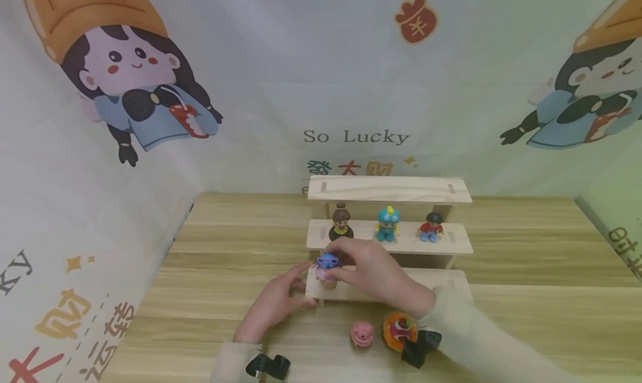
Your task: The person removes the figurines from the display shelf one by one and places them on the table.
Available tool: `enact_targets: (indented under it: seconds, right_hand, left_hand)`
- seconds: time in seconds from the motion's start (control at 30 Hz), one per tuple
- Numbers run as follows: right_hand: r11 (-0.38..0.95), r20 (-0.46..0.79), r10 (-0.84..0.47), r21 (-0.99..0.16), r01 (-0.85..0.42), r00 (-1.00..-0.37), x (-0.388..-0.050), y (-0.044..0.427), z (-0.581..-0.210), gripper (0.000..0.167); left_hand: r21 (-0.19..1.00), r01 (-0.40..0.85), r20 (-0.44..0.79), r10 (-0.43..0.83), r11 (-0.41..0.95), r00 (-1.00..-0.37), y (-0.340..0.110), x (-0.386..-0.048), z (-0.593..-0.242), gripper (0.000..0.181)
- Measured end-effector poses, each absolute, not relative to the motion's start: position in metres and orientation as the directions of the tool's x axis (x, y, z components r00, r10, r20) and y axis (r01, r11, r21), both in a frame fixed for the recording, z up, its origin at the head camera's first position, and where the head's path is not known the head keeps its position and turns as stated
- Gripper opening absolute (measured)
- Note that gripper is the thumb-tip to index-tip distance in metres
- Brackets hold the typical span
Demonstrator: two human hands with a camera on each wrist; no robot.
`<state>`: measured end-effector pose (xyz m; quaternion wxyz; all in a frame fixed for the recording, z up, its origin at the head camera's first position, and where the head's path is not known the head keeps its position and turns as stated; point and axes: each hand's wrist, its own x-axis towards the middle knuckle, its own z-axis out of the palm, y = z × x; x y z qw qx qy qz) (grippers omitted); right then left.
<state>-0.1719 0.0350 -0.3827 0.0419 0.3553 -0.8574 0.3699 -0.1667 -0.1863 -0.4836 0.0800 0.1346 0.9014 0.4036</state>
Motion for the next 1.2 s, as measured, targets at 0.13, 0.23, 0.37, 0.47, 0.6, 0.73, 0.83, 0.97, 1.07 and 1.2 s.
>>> enact_targets:
  seconds: [0.13,0.23,0.37,0.47,0.6,0.73,0.83,0.97,1.07,1.2]
  right_hand:
    - [0.475,0.292,-0.604,-0.616,-0.629,-0.742,-0.164,0.033,-0.398,0.028]
    - [0.475,0.239,-0.609,-0.654,-0.589,-0.757,-0.158,0.03,-0.408,0.026]
    - [0.444,0.215,-0.634,-0.685,-0.578,-0.742,-0.151,0.027,-0.421,0.023]
    - [0.447,0.216,-0.655,-0.663,-0.601,-0.724,-0.147,0.025,-0.429,0.023]
    - [0.473,0.197,-0.682,-0.615,-0.631,-0.704,-0.141,0.023,-0.436,0.028]
    - [0.49,0.187,-0.714,-0.556,-0.671,-0.675,-0.137,0.022,-0.441,0.029]
    - [0.497,0.188,-0.728,-0.518,-0.696,-0.659,-0.135,0.02,-0.444,0.025]
    - [0.495,0.172,-0.742,-0.511,-0.703,-0.648,-0.134,0.018,-0.445,0.022]
    - [0.499,0.148,-0.75,-0.514,-0.698,-0.645,-0.133,0.018,-0.446,0.02]
    - [0.502,0.123,-0.76,-0.514,-0.696,-0.638,-0.133,0.018,-0.448,0.019]
  left_hand:
    - [0.742,0.177,-0.03,0.296,0.647,-0.955,-0.185,-0.166,-0.483,0.078]
    - [0.732,0.181,-0.02,0.286,0.657,-0.958,-0.185,-0.166,-0.483,0.075]
    - [0.717,0.194,-0.006,0.285,0.669,-0.959,-0.186,-0.166,-0.486,0.071]
    - [0.718,0.189,-0.015,0.287,0.67,-0.958,-0.187,-0.166,-0.486,0.071]
    - [0.724,0.17,-0.041,0.288,0.669,-0.957,-0.187,-0.167,-0.484,0.076]
    - [0.728,0.155,-0.057,0.283,0.668,-0.957,-0.186,-0.167,-0.483,0.078]
    - [0.728,0.149,-0.06,0.279,0.669,-0.959,-0.186,-0.167,-0.484,0.078]
    - [0.729,0.151,-0.057,0.28,0.667,-0.958,-0.186,-0.167,-0.484,0.077]
    - [0.73,0.153,-0.056,0.282,0.666,-0.958,-0.186,-0.167,-0.485,0.077]
    - [0.731,0.148,-0.061,0.28,0.667,-0.958,-0.186,-0.167,-0.485,0.078]
